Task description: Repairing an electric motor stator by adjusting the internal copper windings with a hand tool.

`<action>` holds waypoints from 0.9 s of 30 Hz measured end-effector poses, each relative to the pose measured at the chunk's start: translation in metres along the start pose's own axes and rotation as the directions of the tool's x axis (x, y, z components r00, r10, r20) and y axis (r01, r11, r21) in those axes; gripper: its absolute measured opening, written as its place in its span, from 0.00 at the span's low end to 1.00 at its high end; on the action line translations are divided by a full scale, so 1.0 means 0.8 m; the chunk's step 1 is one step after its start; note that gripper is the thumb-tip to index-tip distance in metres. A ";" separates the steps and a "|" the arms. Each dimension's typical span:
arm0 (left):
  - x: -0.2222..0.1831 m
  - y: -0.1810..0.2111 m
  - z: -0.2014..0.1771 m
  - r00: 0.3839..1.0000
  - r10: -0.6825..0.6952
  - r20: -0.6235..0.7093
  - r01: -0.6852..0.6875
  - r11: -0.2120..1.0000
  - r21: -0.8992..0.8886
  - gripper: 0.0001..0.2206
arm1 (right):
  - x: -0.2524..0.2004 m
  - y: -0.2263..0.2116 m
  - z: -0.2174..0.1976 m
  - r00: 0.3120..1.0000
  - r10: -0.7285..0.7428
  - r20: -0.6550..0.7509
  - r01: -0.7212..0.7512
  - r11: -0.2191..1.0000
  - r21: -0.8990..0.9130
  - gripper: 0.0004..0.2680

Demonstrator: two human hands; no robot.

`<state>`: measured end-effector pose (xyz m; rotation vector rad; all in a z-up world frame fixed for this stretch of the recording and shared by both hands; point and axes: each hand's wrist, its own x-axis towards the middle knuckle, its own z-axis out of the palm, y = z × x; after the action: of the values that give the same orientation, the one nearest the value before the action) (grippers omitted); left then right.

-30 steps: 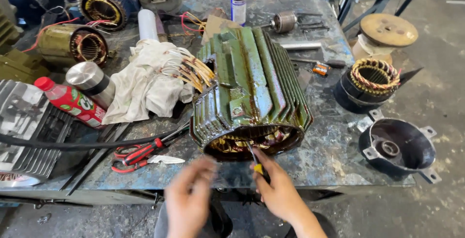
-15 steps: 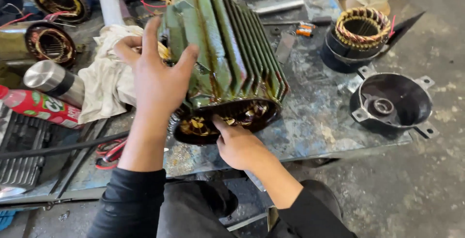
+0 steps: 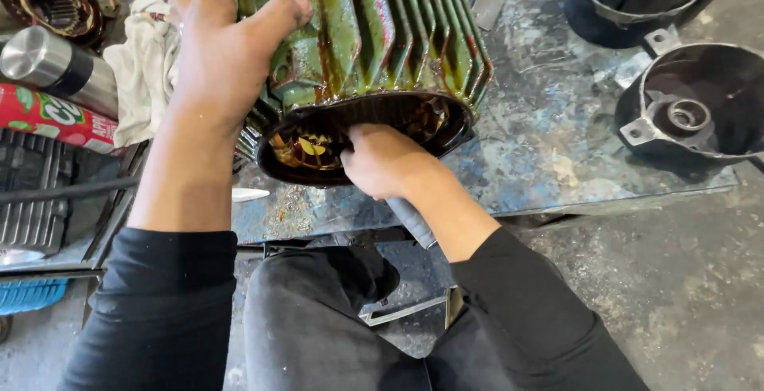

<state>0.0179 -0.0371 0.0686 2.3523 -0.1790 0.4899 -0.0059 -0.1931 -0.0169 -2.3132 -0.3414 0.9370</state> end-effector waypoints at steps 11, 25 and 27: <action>0.006 -0.022 0.008 1.000 0.000 -0.014 0.000 1.000 0.001 0.18 | 0.020 -0.035 -0.017 0.979 0.167 0.117 -0.153 0.981 -0.117 0.17; 0.009 -0.039 0.015 0.974 0.218 -0.067 -0.220 0.975 -0.025 0.15 | 0.016 -0.018 -0.011 0.996 0.073 0.044 -0.063 0.976 -0.208 0.12; 0.007 -0.043 0.012 0.981 0.176 -0.080 -0.175 0.984 0.025 0.17 | 0.012 -0.024 -0.005 0.997 0.069 0.020 -0.063 0.969 -0.240 0.10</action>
<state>0.0352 -0.0187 0.0429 2.3398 -0.3469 0.6746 0.0036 -0.1753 -0.0077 -2.5461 -0.4107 1.0091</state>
